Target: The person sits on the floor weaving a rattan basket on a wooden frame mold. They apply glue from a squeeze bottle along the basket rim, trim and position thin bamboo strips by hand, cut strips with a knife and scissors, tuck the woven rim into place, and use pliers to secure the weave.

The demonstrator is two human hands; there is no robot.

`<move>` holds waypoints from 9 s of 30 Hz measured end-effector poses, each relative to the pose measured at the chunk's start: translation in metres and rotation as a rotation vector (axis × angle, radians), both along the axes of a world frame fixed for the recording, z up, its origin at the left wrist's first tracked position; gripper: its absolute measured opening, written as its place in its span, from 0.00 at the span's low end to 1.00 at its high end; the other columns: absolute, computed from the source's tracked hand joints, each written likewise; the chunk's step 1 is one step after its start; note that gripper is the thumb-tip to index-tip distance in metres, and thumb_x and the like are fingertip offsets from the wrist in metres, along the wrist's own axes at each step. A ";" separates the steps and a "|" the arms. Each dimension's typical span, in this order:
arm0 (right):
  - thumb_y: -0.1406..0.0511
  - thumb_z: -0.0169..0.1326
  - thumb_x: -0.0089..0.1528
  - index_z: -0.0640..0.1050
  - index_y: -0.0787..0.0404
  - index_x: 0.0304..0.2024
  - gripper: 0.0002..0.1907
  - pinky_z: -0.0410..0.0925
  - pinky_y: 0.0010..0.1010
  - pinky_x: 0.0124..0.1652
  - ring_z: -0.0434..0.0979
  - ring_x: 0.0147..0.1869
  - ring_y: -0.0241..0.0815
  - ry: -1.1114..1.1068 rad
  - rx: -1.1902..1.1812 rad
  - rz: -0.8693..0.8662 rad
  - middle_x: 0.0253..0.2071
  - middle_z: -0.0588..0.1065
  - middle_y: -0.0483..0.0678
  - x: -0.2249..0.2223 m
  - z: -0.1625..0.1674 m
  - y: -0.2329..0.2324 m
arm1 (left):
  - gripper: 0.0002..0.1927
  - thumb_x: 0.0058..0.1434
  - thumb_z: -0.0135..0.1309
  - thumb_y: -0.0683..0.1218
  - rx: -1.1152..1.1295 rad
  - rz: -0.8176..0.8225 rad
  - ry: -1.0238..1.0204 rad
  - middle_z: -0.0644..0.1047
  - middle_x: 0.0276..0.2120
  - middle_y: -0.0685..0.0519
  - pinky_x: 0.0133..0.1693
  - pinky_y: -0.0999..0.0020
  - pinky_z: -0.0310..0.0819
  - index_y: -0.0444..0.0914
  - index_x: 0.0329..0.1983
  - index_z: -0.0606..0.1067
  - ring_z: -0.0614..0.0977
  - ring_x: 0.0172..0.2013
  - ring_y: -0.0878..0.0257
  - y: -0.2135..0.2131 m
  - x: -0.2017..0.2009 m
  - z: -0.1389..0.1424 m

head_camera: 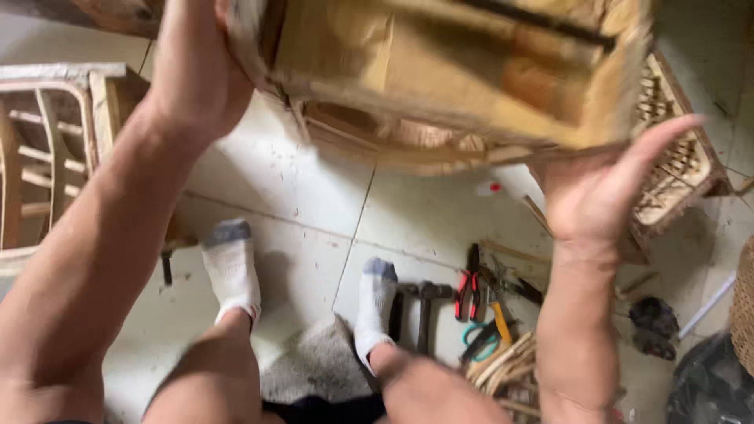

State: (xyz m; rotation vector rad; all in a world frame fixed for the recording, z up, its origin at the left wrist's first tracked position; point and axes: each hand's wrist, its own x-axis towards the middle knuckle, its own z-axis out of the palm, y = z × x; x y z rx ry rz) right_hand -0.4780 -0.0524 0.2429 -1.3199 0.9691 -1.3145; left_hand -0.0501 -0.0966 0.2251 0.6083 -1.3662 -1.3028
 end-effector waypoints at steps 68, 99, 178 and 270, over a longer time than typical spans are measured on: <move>0.49 0.51 0.68 0.70 0.72 0.66 0.36 0.59 0.31 0.67 0.68 0.69 0.40 -0.103 0.533 -0.400 0.66 0.71 0.51 0.047 -0.250 0.131 | 0.13 0.68 0.61 0.46 -0.160 0.600 -0.810 0.82 0.43 0.45 0.48 0.61 0.78 0.33 0.49 0.81 0.84 0.43 0.56 0.233 -0.025 -0.156; 0.67 0.55 0.69 0.82 0.66 0.50 0.11 0.72 0.31 0.40 0.80 0.37 0.42 0.876 0.421 -0.609 0.35 0.82 0.55 -0.047 -0.288 0.248 | 0.31 0.54 0.67 0.53 -0.369 0.095 -1.208 0.80 0.42 0.48 0.69 0.49 0.59 0.34 0.57 0.75 0.79 0.50 0.54 0.180 -0.039 -0.167; 0.57 0.54 0.65 0.73 0.47 0.65 0.25 0.71 0.48 0.34 0.76 0.28 0.56 1.574 0.398 0.578 0.24 0.71 0.53 0.048 -0.062 0.133 | 0.33 0.60 0.47 0.43 -0.792 -0.045 -1.195 0.76 0.44 0.50 0.48 0.69 0.73 0.26 0.69 0.63 0.78 0.45 0.61 0.163 -0.138 -0.186; 0.59 0.46 0.68 0.68 0.61 0.66 0.25 0.73 0.47 0.44 0.81 0.36 0.59 1.409 0.531 0.791 0.33 0.76 0.60 0.270 -0.063 0.097 | 0.45 0.70 0.56 0.53 0.435 0.301 -0.404 0.49 0.78 0.37 0.74 0.55 0.43 0.34 0.79 0.46 0.48 0.78 0.45 0.188 0.007 -0.233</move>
